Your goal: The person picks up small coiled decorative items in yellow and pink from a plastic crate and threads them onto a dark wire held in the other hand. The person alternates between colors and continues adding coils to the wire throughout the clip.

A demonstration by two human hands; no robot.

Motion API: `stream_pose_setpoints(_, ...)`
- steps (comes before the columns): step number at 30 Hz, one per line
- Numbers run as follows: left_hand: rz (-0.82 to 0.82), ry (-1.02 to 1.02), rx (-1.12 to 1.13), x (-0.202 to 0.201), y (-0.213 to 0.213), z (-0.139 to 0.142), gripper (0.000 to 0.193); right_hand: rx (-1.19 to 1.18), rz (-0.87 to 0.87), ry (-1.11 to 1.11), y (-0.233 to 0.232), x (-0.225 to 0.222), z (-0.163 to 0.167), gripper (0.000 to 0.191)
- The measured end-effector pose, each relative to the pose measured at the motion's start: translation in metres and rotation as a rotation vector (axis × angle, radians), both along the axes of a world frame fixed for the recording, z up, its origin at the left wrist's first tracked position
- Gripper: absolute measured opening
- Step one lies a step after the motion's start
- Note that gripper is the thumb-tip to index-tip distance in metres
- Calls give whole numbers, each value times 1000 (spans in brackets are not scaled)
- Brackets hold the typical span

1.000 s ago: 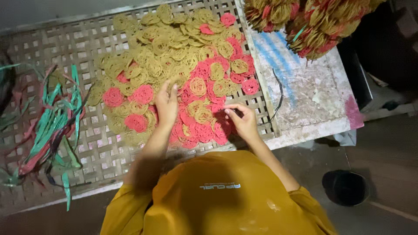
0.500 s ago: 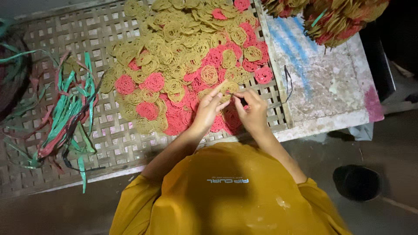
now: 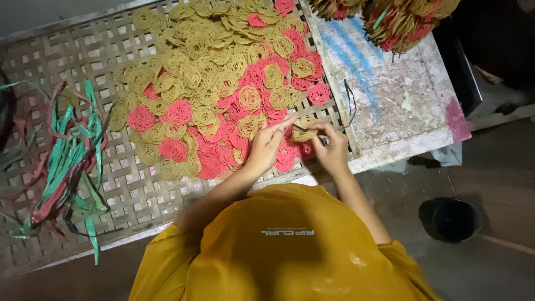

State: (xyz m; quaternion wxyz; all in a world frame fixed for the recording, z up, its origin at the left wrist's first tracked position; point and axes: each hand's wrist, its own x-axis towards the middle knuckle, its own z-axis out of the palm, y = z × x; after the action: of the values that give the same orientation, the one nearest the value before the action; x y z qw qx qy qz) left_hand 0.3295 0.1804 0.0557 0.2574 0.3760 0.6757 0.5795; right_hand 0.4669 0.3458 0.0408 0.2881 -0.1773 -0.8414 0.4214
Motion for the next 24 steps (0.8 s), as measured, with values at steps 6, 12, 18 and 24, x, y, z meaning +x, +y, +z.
stream_pose_setpoints(6, -53, 46, -80, 9, 15, -5, 42, 477, -34, -179, 35, 31, 2, 31)
stream_pose_setpoints(12, -95, 118, 70, 20, 32, -22, 40, -292, 79, 99, 9, 3, 6, 34)
stream_pose_setpoints(18, 224, 956, -304, -37, 22, -26, 43, -409, -86, 97, 10, -18, -15, 5)
stream_pose_setpoints(24, 324, 981, -268, -85, -5, -14, 35, -489, -100, 43, 2, -19, -17, 9)
